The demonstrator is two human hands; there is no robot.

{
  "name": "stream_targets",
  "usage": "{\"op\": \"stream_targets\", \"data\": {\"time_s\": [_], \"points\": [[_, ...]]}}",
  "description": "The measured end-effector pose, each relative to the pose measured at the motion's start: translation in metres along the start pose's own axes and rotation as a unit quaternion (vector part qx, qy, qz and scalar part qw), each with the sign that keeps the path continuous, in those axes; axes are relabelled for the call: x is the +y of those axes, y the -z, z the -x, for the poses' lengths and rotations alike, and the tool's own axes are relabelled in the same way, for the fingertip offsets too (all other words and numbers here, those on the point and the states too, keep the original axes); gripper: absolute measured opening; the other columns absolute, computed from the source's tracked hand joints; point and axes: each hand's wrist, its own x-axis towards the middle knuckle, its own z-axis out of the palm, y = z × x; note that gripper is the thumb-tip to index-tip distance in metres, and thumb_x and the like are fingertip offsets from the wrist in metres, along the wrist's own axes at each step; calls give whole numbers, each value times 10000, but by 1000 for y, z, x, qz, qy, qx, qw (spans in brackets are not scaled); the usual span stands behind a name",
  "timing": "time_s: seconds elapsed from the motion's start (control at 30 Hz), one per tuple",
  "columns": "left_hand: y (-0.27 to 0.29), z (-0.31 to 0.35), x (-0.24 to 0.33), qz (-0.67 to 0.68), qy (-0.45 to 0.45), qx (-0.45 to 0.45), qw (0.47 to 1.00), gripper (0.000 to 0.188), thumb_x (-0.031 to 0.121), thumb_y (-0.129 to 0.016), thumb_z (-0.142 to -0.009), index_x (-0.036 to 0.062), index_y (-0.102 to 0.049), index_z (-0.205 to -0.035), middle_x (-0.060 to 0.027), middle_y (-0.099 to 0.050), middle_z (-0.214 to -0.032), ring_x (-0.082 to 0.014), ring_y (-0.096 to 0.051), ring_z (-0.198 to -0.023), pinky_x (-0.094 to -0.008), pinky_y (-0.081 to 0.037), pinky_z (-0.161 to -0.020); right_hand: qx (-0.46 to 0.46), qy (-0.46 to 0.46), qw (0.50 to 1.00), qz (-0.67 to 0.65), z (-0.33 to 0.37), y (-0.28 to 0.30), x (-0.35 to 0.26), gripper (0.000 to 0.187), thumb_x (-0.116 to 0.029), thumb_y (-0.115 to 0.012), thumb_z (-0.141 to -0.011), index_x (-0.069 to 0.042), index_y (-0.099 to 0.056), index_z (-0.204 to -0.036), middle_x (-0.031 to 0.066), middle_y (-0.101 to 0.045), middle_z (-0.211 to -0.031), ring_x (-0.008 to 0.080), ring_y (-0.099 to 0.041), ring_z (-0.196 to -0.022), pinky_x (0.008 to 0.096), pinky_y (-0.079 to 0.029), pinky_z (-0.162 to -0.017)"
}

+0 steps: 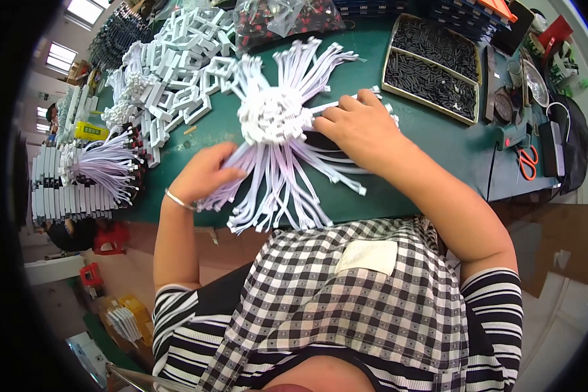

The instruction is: The person assembles and bundles electrical wire harnesses using a heat gun and rubber bands at a factory workbench.

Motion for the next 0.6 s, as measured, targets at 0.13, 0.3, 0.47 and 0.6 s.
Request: {"op": "stream_targets", "data": {"time_s": [0.13,0.3,0.47,0.6], "points": [[7,4,-27,132,15,0,991,202,138,-642,-764,18,-555,-902,-133,-572,-787,-326,-538,-724,-361,-441,-663,-141,34,964,-223,-3,11,34,287,-140,-577,-753,-108,-575,-1039,15,-606,-1008,245,-548,-966,362,-436,-792],[21,-61,-53,-234,-123,322,909,487,85,-650,-691,143,-526,-1159,-78,-523,-1038,-284,-475,-1057,-406,-373,-890,132,-14,983,-123,-53,-1,35,421,-49,-586,-717,-96,-547,-1133,90,-515,-1226,306,-519,-1048,398,-447,-844],[49,-101,-64,-338,-129,198,911,674,201,-626,-696,235,-383,-1324,-45,-505,-1213,-269,-318,-1292,-518,-142,-1070,47,-6,989,-141,-57,-22,14,427,-94,-598,-672,-156,-571,-1094,16,-543,-1170,210,-485,-1110,377,-344,-923],[85,-103,-63,-344,-109,91,928,657,242,-620,-699,199,-390,-1314,-74,-532,-1165,-251,-426,-1188,-480,-179,-1049,-24,-58,996,-68,-44,-14,18,341,-87,-596,-680,-136,-581,-1018,-5,-561,-1019,191,-511,-976,355,-355,-817]]}}
